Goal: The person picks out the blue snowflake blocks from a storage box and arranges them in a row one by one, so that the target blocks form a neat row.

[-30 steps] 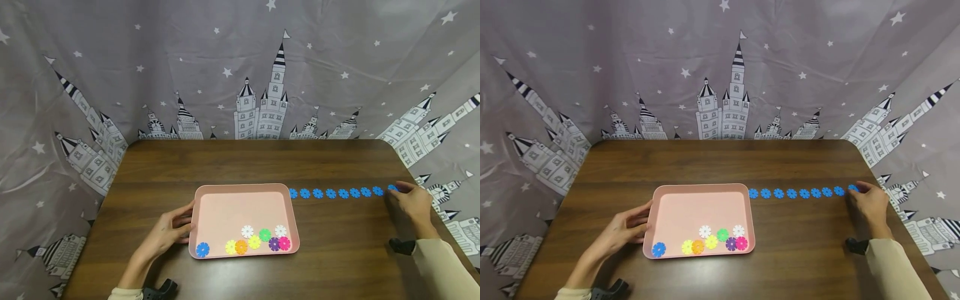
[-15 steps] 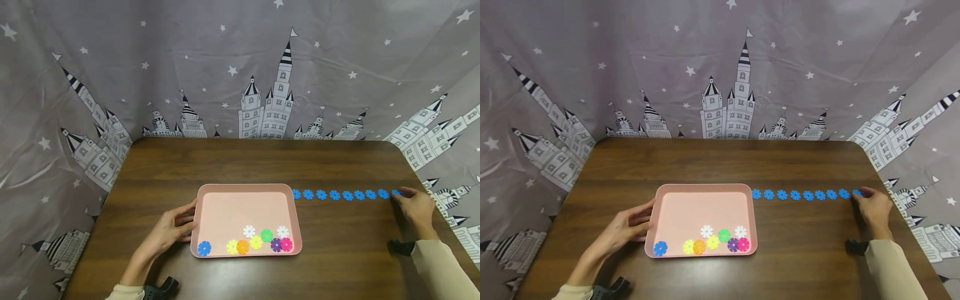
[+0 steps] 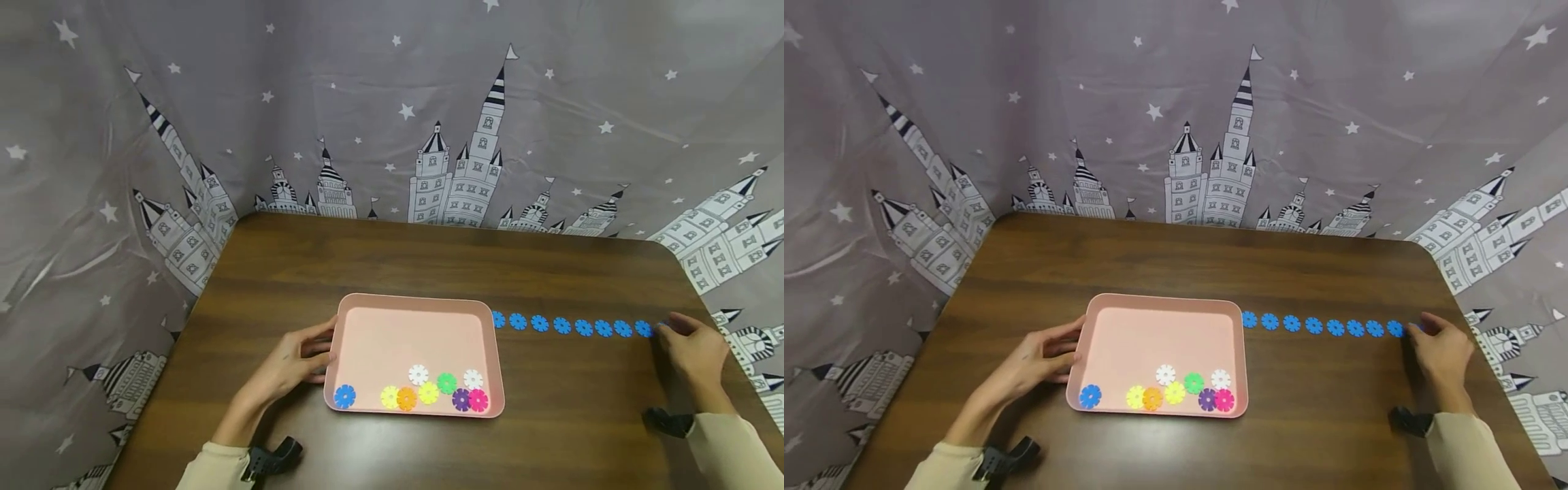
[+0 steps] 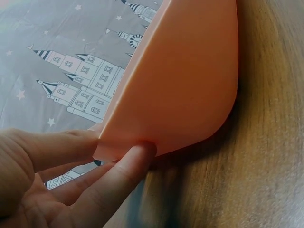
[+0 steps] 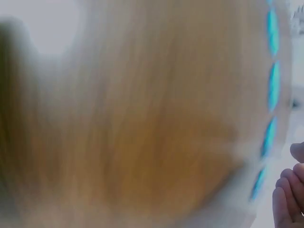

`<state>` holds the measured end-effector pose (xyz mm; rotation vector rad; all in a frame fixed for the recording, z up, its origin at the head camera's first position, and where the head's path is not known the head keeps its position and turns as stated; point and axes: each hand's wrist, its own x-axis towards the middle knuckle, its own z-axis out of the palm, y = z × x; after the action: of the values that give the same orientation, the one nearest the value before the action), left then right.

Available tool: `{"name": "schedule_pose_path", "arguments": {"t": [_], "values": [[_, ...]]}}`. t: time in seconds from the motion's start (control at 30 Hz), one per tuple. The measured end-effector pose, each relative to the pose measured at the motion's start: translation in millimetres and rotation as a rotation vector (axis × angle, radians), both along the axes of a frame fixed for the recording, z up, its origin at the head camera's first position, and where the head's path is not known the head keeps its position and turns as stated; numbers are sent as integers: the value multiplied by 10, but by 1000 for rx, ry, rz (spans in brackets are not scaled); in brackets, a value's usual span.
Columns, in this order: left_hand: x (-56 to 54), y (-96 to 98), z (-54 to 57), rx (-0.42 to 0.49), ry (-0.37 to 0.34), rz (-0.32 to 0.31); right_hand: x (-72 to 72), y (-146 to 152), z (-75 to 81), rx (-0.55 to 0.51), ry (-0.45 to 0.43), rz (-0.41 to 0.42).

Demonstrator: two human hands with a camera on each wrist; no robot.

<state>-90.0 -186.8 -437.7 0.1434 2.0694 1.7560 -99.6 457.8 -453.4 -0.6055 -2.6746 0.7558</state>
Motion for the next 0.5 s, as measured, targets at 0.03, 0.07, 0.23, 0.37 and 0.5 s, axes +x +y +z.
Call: {"name": "schedule_pose_path", "arguments": {"t": [0.03,0.07,0.23,0.37,0.5], "values": [[3,-1,1,-3,-2,0,-14,-59,26,-5,22,15],[6,-3,1,-2,-5,0,-31,-135,57,-9,46,39],[-5,16,11,10,-7,-12,-139,-656,279,-103,50,283],[3,3,10,17,-2,-12,-227,-1241,463,-268,-110,544],[9,-7,6,14,3,-8,-292,-1802,552,-348,-212,760]]}}
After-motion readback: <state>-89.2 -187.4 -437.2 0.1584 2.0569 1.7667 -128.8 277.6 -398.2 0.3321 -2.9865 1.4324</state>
